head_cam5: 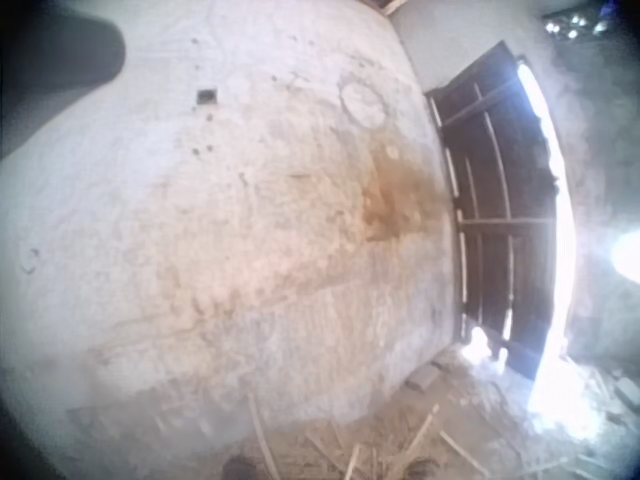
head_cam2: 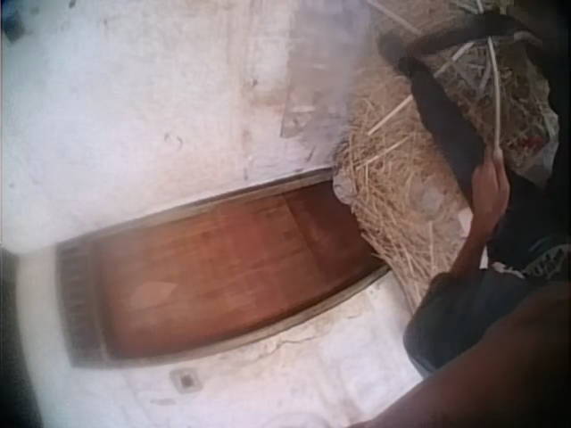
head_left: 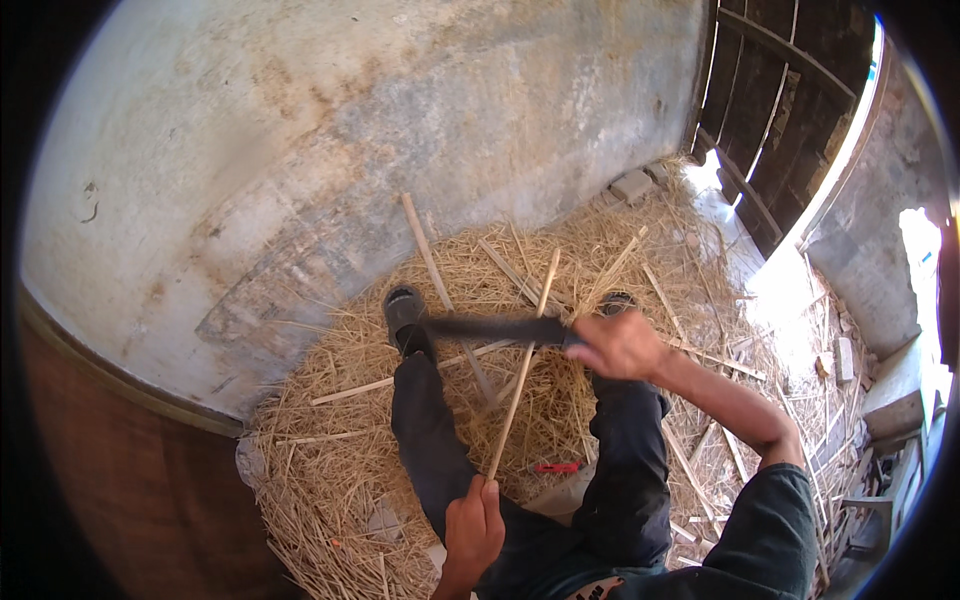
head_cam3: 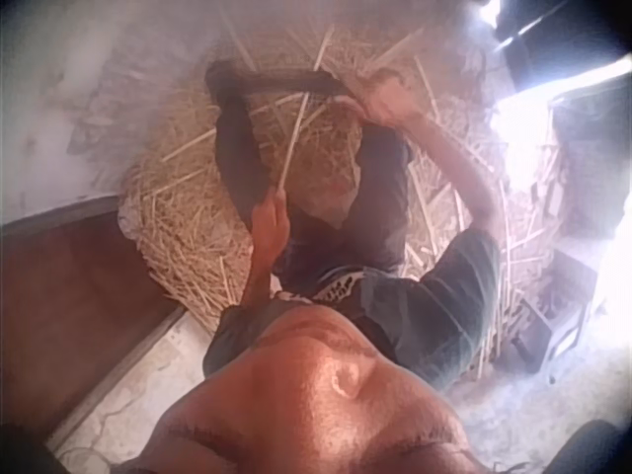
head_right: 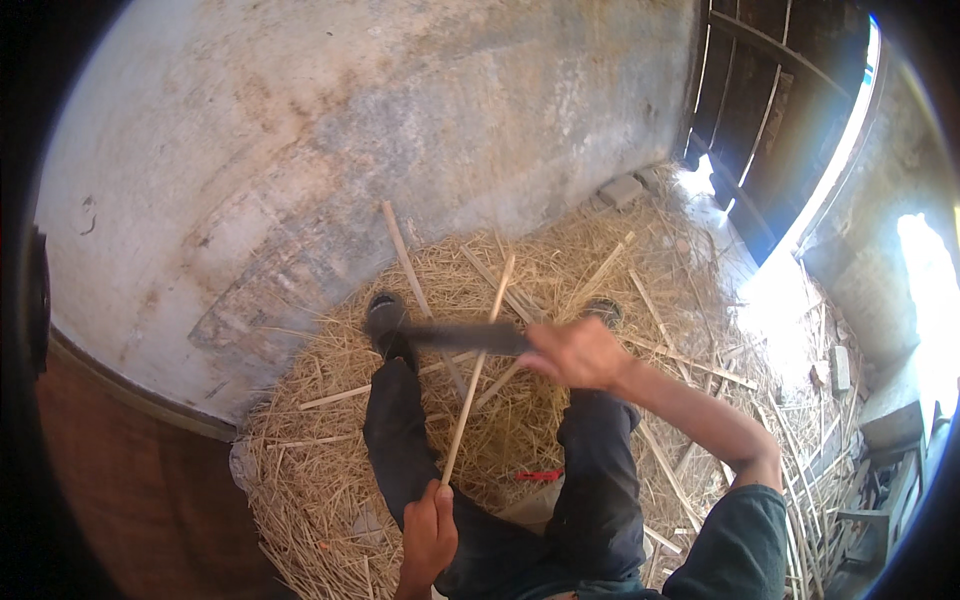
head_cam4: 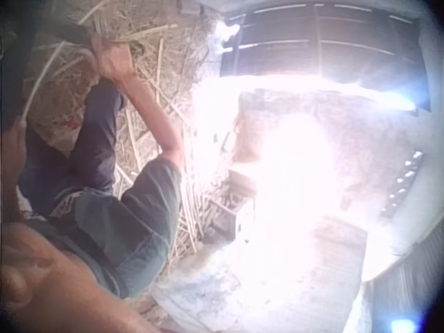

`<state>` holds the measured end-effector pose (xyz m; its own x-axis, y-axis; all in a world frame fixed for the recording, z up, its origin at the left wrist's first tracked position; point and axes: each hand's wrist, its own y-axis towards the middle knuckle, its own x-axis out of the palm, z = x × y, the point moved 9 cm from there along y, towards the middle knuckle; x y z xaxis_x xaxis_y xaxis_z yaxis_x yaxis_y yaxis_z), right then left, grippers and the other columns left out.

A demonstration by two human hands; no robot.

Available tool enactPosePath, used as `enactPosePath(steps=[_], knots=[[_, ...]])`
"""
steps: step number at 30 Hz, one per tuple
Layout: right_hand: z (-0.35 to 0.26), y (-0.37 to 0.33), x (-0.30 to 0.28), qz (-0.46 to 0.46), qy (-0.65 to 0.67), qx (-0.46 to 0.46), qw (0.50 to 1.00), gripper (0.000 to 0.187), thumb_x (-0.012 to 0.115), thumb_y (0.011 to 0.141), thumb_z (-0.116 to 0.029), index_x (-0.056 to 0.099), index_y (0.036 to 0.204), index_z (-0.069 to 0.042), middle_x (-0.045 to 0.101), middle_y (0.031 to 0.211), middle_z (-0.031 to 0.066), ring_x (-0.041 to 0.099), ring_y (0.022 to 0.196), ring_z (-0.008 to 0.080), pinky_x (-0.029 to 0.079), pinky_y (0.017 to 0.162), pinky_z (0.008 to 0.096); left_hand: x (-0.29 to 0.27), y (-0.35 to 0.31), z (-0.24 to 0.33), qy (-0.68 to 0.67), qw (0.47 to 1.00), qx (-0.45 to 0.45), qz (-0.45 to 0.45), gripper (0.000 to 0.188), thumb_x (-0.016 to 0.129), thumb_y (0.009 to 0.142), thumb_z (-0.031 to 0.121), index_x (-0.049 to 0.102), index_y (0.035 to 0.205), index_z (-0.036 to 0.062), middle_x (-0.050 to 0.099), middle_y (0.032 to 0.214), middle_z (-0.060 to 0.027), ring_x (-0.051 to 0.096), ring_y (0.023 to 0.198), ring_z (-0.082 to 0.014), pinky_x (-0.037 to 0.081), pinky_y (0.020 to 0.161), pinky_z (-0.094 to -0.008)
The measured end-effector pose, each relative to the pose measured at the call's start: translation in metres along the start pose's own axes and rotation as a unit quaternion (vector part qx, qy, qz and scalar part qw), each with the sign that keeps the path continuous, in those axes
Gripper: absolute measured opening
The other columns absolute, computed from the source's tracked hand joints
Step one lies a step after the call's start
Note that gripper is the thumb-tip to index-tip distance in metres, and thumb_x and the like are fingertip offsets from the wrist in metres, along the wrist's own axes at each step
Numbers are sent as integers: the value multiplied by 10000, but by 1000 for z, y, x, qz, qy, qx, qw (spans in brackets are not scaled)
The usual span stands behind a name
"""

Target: The person sits on a hay-covered floor and uses a red utility knife to shave the surface of a long bamboo stick. They rotate the stick and scrape off thin strips of material. Later, they switch to a large machete to continue shaving the bamboo stick.

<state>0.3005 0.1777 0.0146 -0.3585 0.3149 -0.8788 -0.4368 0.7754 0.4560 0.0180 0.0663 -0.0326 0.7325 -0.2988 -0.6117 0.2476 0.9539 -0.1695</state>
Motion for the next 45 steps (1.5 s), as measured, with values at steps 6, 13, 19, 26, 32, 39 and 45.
enactPosePath(steps=[6, 13, 19, 26, 32, 39, 45], knots=[[162, -21, -14, 29, 38, 420, 906, 523, 432, 1139, -486, 638, 1011, -23, 558, 624, 86, 519, 540, 233, 490, 540, 421, -13, -9, -3, 35, 998, 29, 39, 410, 411, 1160, 297, 591, 986, -28, 515, 602, -152, 528, 469, -320, 373, 493, -457], [125, -35, -33, 233, 189, 325, 897, 507, 429, 1142, -462, 564, 929, -23, 567, 650, 94, 510, 538, 241, 413, 521, 409, 6, 4, -50, -309, 937, -142, -73, 478, 385, 1178, 333, 605, 908, 5, 453, 630, 10, 428, 533, -80, 354, 495, -272], [1, -26, -28, 123, 75, 98, 985, 444, 614, 1056, -487, 577, 965, -54, 581, 681, 96, 613, 539, 296, 513, 521, 428, 13, 22, -15, -313, 945, -81, -54, 461, 346, 1177, 409, 546, 951, 60, 417, 640, 15, 365, 502, -57, 318, 452, -243], [-66, -22, -8, 69, 92, -11, 993, 390, 692, 1003, -449, 602, 995, -69, 616, 716, 82, 653, 583, 313, 534, 522, 406, 31, 27, -2, -367, 924, -74, -82, 432, 360, 1178, 428, 504, 970, 77, 447, 731, 13, 369, 592, -57, 322, 521, -255], [-56, -15, -1, 25, 48, 16, 998, 388, 698, 994, -463, 611, 971, -86, 618, 733, 68, 665, 609, 286, 543, 546, 386, 46, 26, -10, -375, 918, 7, -125, 514, 399, 1124, 589, 442, 1007, 90, 396, 764, 13, 343, 558, -60, 300, 484, -243], [-98, -17, -17, 34, 91, -71, 993, 405, 715, 978, -472, 622, 960, -78, 580, 715, 65, 636, 593, 259, 513, 543, 386, 43, 31, -25, -306, 948, 27, -83, 710, 561, 1045, 651, 533, 1290, -14, 490, 807, 3, 466, 701, -84, 407, 597, -288], [-73, -18, -2, 6, 46, -22, 999, 407, 637, 1038, -487, 590, 942, -95, 608, 689, 66, 635, 528, 255, 524, 483, 383, 50, 28, -35, -269, 956, 58, -104, 571, 581, 1070, 580, 555, 1150, 15, 521, 794, -13, 495, 711, -112, 434, 622, -326]])
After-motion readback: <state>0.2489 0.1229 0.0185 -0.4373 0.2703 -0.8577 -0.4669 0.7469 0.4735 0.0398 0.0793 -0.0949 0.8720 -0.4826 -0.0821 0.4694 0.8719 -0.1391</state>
